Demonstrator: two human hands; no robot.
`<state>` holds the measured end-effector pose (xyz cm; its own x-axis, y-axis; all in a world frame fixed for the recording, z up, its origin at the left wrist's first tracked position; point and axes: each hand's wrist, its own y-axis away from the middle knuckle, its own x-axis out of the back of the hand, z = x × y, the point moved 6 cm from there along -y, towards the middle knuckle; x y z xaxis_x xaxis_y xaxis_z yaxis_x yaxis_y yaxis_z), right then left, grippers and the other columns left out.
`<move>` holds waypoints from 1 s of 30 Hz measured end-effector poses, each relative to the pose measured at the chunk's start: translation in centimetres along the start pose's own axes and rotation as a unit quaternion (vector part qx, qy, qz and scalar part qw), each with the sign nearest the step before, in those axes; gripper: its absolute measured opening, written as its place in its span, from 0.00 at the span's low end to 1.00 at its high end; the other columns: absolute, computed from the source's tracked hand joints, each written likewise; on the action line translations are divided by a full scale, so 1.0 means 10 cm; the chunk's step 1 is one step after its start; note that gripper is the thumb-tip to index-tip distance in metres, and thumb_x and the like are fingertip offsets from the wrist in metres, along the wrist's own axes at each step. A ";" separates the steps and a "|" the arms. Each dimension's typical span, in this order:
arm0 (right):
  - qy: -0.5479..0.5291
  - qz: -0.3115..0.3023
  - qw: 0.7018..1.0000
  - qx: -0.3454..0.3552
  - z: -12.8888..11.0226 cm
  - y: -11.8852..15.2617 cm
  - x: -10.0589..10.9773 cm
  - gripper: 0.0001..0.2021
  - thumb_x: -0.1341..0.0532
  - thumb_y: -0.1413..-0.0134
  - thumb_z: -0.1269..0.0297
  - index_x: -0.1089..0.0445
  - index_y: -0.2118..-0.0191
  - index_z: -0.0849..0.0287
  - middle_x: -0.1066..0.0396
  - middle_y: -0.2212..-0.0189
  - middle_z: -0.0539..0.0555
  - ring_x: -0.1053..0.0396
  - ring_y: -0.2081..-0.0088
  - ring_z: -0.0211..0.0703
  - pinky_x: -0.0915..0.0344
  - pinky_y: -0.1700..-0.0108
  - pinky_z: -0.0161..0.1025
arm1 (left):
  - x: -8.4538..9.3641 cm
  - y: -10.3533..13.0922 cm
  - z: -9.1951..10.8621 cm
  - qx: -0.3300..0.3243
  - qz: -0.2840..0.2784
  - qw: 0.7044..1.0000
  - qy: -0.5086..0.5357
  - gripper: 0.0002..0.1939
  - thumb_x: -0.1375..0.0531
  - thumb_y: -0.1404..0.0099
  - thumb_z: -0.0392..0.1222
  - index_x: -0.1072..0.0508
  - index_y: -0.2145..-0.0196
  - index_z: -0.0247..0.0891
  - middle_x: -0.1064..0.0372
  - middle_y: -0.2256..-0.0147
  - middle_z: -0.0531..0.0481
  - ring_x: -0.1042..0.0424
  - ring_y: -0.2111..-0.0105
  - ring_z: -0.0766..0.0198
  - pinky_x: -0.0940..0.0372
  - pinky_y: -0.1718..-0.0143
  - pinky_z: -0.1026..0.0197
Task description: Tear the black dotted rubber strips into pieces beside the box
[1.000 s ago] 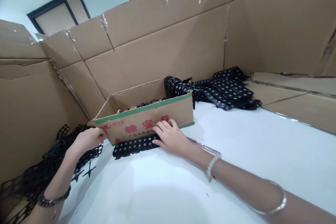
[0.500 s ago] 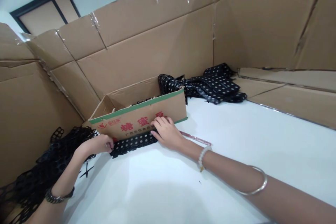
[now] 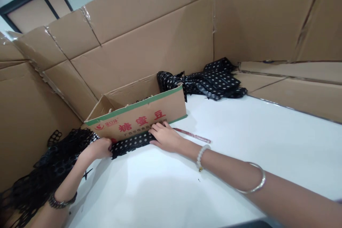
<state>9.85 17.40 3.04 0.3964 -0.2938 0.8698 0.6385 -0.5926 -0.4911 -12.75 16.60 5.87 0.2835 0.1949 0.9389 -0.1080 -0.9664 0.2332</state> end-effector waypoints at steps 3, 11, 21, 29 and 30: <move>-0.015 -0.011 1.000 -0.003 0.03 0.01 -0.05 0.17 0.50 0.46 0.57 0.36 0.55 0.60 0.36 0.64 0.56 0.41 0.59 0.45 0.48 0.58 0.42 | 0.00 0.00 0.01 -0.018 -0.015 1.000 0.010 0.08 0.44 0.56 0.35 0.27 0.76 0.34 0.29 0.71 0.42 0.31 0.70 0.56 0.41 0.70 0.62; -0.065 -0.016 0.998 -0.017 0.08 0.00 -0.07 0.18 0.51 0.45 0.56 0.35 0.55 0.60 0.36 0.64 0.56 0.42 0.59 0.46 0.45 0.57 0.42 | 0.14 0.03 -0.13 -0.026 -0.039 0.993 0.107 0.09 0.45 0.51 0.44 0.30 0.76 0.37 0.30 0.75 0.49 0.33 0.75 0.62 0.44 0.76 0.65; -0.087 -0.022 0.996 -0.026 -0.08 0.01 0.07 0.14 0.49 0.47 0.56 0.36 0.59 0.59 0.37 0.64 0.55 0.40 0.60 0.43 0.43 0.59 0.39 | -0.19 0.04 -0.18 0.079 0.159 0.887 0.427 0.17 0.48 0.49 0.56 0.40 0.73 0.37 0.34 0.77 0.51 0.34 0.80 0.64 0.41 0.78 0.64; -0.074 -0.008 0.997 0.024 -0.14 -0.10 0.29 0.12 0.53 0.44 0.60 0.37 0.60 0.58 0.38 0.64 0.54 0.40 0.63 0.41 0.43 0.62 0.40 | -0.47 0.25 0.07 0.163 0.278 0.801 0.505 0.21 0.45 0.50 0.52 0.39 0.62 0.35 0.37 0.60 0.44 0.35 0.67 0.62 0.37 0.68 0.61; -0.075 -0.005 0.997 0.028 -0.11 -0.09 0.34 0.12 0.54 0.43 0.60 0.38 0.60 0.58 0.38 0.64 0.54 0.39 0.64 0.41 0.43 0.62 0.40 | -0.46 0.27 0.10 0.169 0.288 0.796 0.504 0.21 0.43 0.50 0.50 0.38 0.62 0.35 0.37 0.60 0.44 0.35 0.66 0.61 0.37 0.65 0.60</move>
<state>9.91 16.14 6.52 0.4814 -0.1708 0.8597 0.6763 -0.5516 -0.4883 -13.41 12.90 1.92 -0.6473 -0.4270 0.6314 0.3682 -0.9005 -0.2315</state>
